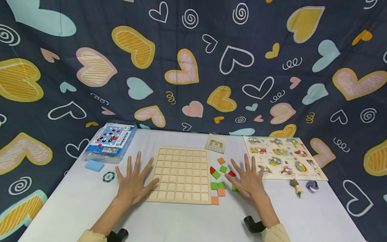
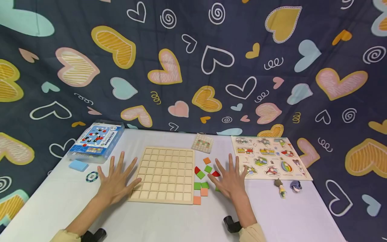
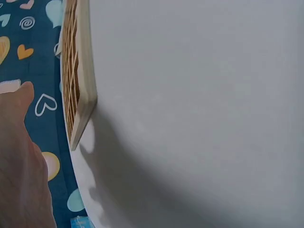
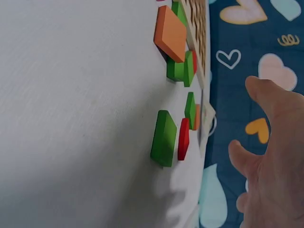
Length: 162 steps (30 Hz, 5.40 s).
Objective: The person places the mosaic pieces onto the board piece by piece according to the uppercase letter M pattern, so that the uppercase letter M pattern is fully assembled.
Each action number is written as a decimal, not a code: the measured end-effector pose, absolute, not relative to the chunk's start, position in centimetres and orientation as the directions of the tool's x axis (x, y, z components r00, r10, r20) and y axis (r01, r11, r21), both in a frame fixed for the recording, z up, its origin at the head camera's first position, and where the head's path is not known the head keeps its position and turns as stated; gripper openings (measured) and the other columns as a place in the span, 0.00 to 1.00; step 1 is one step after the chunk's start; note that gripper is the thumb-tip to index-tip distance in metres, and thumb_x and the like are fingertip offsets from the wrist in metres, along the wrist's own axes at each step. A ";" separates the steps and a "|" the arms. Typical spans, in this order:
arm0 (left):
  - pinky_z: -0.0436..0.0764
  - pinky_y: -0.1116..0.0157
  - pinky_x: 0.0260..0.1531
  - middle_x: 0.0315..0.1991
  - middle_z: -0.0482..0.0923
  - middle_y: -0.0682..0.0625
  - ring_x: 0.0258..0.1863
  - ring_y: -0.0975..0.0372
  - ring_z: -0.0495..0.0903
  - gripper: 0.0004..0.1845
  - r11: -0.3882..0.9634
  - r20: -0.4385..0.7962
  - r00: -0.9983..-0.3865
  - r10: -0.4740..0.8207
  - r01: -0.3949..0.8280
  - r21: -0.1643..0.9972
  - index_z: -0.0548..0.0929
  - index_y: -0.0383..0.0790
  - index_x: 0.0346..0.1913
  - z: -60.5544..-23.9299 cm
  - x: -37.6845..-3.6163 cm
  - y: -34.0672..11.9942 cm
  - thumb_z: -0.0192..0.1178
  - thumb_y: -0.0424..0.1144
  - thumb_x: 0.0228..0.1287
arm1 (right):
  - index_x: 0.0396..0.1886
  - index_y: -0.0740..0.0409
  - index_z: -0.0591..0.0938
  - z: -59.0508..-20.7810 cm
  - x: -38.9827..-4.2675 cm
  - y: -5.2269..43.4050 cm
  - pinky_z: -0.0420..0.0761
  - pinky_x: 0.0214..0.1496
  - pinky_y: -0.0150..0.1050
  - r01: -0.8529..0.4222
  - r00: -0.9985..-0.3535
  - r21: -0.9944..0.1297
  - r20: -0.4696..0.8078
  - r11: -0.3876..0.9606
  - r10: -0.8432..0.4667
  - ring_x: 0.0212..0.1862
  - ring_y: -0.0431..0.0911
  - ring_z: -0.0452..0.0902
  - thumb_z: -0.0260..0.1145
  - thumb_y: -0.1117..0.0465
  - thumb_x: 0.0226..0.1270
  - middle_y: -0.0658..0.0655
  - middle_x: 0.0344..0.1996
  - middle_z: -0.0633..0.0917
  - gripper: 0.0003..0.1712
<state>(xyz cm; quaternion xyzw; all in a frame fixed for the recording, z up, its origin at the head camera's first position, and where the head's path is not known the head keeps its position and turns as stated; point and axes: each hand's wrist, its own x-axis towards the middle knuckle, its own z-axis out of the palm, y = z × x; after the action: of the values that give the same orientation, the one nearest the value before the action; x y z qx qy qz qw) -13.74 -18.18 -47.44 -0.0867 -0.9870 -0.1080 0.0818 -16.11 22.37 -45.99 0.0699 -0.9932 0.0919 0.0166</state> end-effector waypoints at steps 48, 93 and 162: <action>0.63 0.44 0.65 0.72 0.61 0.49 0.69 0.45 0.60 0.39 0.834 0.083 -0.885 0.458 0.460 0.304 0.74 0.46 0.65 -47.9 -11.8 -22.2 0.57 0.68 0.57 | 0.72 0.47 0.66 -44.8 -13.6 22.7 0.50 0.63 0.76 -0.205 -0.977 -0.311 0.117 0.928 -0.177 0.72 0.71 0.40 0.53 0.35 0.68 0.72 0.72 0.53 0.37; 0.73 0.38 0.53 0.71 0.62 0.56 0.68 0.47 0.63 0.40 0.840 0.052 -0.896 0.442 0.433 0.328 0.71 0.50 0.67 -48.2 -11.9 -22.1 0.54 0.71 0.57 | 0.63 0.72 0.71 -47.8 -19.2 27.1 0.80 0.42 0.30 -0.065 -0.859 -0.922 -0.143 0.383 -0.492 0.41 0.45 0.80 0.65 0.69 0.62 0.70 0.55 0.78 0.29; 0.65 0.37 0.60 0.60 0.76 0.59 0.68 0.43 0.62 0.40 0.777 0.098 -0.853 0.512 0.509 0.369 0.65 0.44 0.71 -48.4 -11.9 -22.5 0.55 0.64 0.62 | 0.55 0.71 0.78 -49.3 -20.6 28.0 0.77 0.35 0.25 -0.154 -0.884 -0.911 -0.047 0.384 -0.465 0.32 0.37 0.74 0.71 0.68 0.56 0.66 0.45 0.85 0.25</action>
<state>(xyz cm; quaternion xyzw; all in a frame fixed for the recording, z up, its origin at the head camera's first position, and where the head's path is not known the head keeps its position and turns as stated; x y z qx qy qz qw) -11.86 -22.50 -48.44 -0.2709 -0.9427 -0.1948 -0.0039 -20.62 27.98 -49.27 0.1889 -0.8183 0.5220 -0.1491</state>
